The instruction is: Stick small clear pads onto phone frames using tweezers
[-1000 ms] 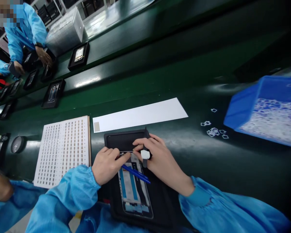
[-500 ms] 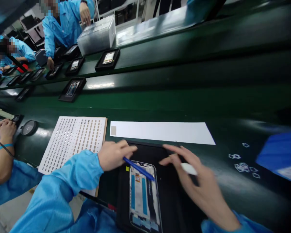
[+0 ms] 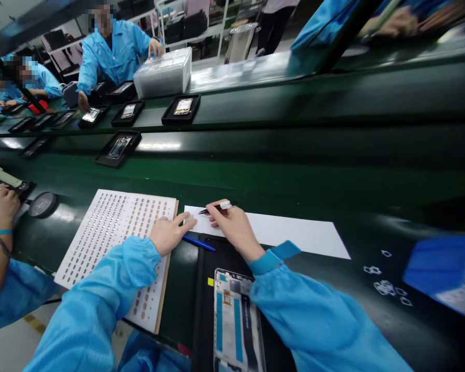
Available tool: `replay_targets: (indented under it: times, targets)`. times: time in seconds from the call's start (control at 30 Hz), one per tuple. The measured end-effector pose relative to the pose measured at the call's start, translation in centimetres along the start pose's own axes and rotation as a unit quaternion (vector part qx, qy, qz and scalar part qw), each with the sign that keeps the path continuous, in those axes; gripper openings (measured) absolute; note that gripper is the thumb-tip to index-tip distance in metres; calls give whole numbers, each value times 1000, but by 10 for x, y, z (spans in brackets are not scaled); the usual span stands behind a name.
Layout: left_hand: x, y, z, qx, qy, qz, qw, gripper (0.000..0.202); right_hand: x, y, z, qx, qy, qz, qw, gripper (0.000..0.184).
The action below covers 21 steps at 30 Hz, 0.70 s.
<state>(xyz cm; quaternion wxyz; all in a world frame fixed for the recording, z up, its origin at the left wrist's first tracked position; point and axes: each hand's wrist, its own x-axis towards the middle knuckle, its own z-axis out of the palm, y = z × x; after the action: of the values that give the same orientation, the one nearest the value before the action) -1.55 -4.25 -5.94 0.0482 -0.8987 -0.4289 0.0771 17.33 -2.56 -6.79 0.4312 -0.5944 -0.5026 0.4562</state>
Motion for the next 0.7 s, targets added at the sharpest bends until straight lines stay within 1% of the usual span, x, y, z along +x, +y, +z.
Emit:
replay_targets:
  times: [0.17,0.43,0.57,0.7]
  targets:
    - [1,-2,2,-20,-4,9,1000,48,3,0,10,-21,30,1,999,24]
    - [2,-1,1,-22,-7,9,1000,48,0,2,12,-75,66,-16,995,21]
    - [2,0,-1,-18,-24,9,1000,46,-1,2,12,-66,65,-13,996,18]
    - [1,-1,-1,-16,-23,5,1000,46,2,4,14,-25,58,-4,998,21]
